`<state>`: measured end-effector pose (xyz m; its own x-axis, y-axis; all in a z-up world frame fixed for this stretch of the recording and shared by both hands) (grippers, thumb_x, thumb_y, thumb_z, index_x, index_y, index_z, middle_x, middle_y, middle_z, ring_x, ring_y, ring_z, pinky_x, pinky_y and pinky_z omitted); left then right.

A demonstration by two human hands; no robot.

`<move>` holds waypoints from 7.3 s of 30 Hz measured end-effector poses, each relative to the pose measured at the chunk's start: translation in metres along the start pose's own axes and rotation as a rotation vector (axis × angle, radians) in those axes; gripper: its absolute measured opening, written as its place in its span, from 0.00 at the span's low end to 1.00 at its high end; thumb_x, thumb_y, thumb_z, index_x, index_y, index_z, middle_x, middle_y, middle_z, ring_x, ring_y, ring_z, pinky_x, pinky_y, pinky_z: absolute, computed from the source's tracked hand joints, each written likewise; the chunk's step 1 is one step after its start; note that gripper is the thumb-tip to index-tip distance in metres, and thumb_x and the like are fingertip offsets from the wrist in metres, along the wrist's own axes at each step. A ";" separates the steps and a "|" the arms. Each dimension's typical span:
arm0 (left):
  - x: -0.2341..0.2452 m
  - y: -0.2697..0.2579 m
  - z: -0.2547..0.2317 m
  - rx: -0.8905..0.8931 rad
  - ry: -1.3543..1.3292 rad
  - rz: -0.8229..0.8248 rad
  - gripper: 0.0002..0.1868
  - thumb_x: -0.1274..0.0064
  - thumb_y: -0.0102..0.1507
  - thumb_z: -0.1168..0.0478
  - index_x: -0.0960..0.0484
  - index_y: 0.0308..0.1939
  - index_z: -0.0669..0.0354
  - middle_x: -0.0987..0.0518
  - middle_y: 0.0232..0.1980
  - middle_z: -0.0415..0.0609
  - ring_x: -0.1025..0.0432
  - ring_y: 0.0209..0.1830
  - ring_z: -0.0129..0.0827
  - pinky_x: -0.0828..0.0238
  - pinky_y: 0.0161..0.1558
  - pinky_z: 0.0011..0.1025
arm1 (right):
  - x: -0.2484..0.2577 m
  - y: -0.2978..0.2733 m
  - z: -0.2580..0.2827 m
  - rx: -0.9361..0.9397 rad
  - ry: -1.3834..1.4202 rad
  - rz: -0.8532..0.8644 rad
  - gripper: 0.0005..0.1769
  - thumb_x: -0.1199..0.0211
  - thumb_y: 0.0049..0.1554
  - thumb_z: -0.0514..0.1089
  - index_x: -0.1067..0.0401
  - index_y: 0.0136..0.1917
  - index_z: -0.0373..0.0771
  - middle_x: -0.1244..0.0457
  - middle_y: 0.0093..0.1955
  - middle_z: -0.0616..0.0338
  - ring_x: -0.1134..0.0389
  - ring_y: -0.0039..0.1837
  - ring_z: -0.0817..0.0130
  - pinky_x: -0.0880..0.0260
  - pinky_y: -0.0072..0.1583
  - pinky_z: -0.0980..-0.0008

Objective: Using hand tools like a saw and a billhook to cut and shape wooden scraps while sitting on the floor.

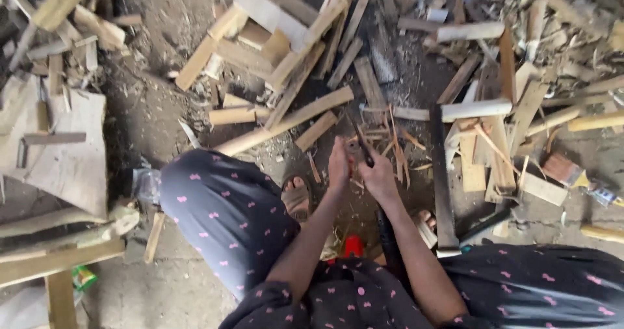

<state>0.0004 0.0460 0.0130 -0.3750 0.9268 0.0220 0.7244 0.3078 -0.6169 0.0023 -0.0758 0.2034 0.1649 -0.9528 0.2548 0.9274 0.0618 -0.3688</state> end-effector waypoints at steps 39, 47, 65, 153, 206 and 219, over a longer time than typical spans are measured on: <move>-0.016 -0.098 -0.120 -0.194 -0.107 0.135 0.34 0.72 0.64 0.33 0.28 0.35 0.61 0.34 0.24 0.49 0.35 0.26 0.32 0.29 0.28 0.28 | -0.004 -0.022 0.012 -0.067 0.373 0.183 0.28 0.56 0.56 0.33 0.50 0.70 0.27 0.52 0.18 0.66 0.56 0.18 0.82 0.57 0.22 0.79; -0.025 -0.097 -0.112 -0.330 -0.103 0.162 0.31 0.78 0.67 0.36 0.27 0.44 0.54 0.37 0.27 0.44 0.37 0.22 0.30 0.35 0.25 0.26 | 0.003 -0.020 0.005 -0.062 0.366 0.145 0.29 0.55 0.54 0.32 0.50 0.69 0.26 0.52 0.18 0.65 0.54 0.18 0.81 0.57 0.23 0.80; -0.029 -0.098 -0.130 -0.763 -0.070 0.236 0.29 0.82 0.68 0.43 0.31 0.45 0.62 0.31 0.43 0.58 0.36 0.48 0.45 0.44 0.55 0.41 | 0.018 -0.025 0.045 0.014 0.183 -0.021 0.18 0.49 0.53 0.38 0.33 0.56 0.31 0.46 0.24 0.55 0.46 0.28 0.74 0.48 0.29 0.73; 0.013 -0.117 -0.137 -0.294 0.604 -0.036 0.24 0.74 0.66 0.52 0.30 0.49 0.70 0.29 0.28 0.75 0.31 0.30 0.66 0.39 0.33 0.53 | -0.042 0.009 -0.073 -0.109 -0.569 0.186 0.12 0.47 0.54 0.38 0.31 0.45 0.24 0.36 0.41 0.31 0.34 0.47 0.33 0.29 0.45 0.46; 0.053 -0.076 -0.119 0.102 0.268 0.003 0.20 0.57 0.54 0.42 0.30 0.26 0.55 0.29 0.19 0.54 0.27 0.24 0.44 0.32 0.34 0.37 | -0.068 0.056 -0.244 -0.624 -0.310 0.175 0.19 0.54 0.50 0.50 0.24 0.40 0.40 0.34 0.45 0.48 0.34 0.54 0.47 0.37 0.50 0.51; 0.039 -0.080 0.047 0.661 -0.503 0.156 0.19 0.51 0.47 0.69 0.33 0.42 0.70 0.29 0.42 0.63 0.27 0.38 0.52 0.29 0.39 0.46 | -0.059 -0.004 -0.127 -0.266 -0.455 0.303 0.19 0.50 0.48 0.46 0.24 0.35 0.30 0.33 0.39 0.39 0.32 0.52 0.46 0.36 0.55 0.52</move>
<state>-0.0993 0.0477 0.0260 -0.6249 0.6939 -0.3578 0.3603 -0.1502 -0.9207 -0.0536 -0.0581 0.0760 0.5899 -0.6779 0.4387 0.7106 0.1778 -0.6808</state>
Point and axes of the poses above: each hand's wrist, its own y-axis towards the middle knuckle, its own x-axis out of the back of the hand, z = x × y, the point moved 8 cm from there along y, towards the middle knuckle
